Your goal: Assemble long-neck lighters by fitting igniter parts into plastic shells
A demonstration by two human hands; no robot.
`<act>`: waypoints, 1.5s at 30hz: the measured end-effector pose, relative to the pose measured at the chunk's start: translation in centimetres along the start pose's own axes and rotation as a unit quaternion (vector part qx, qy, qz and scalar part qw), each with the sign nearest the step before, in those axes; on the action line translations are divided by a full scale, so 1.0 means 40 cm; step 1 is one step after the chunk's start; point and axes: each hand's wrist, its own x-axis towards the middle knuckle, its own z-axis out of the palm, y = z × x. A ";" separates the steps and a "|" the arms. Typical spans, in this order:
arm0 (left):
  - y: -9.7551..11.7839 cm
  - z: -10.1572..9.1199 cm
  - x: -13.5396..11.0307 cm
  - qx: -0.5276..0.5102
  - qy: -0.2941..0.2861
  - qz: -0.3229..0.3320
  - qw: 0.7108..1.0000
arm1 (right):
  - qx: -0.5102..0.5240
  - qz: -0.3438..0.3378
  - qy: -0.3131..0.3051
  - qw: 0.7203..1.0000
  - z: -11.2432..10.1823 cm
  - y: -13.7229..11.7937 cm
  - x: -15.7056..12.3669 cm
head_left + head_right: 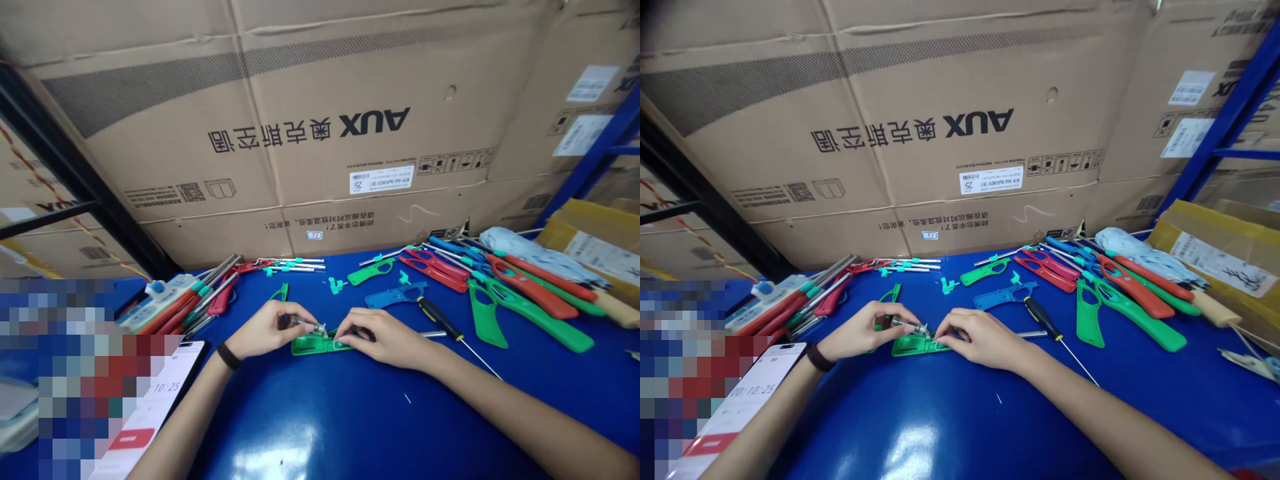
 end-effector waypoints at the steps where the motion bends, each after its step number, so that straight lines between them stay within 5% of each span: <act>1: 0.000 0.001 -0.001 0.007 0.000 0.002 1.000 | -0.002 0.003 0.002 1.000 0.002 0.001 0.000; 12: 0.019 0.012 -0.004 -0.052 -0.017 -0.026 0.998 | -0.020 0.039 0.062 0.997 0.015 0.001 -0.001; 45: 0.013 0.022 0.000 -0.046 0.025 -0.026 0.998 | -0.050 0.065 0.085 0.993 0.025 0.001 -0.002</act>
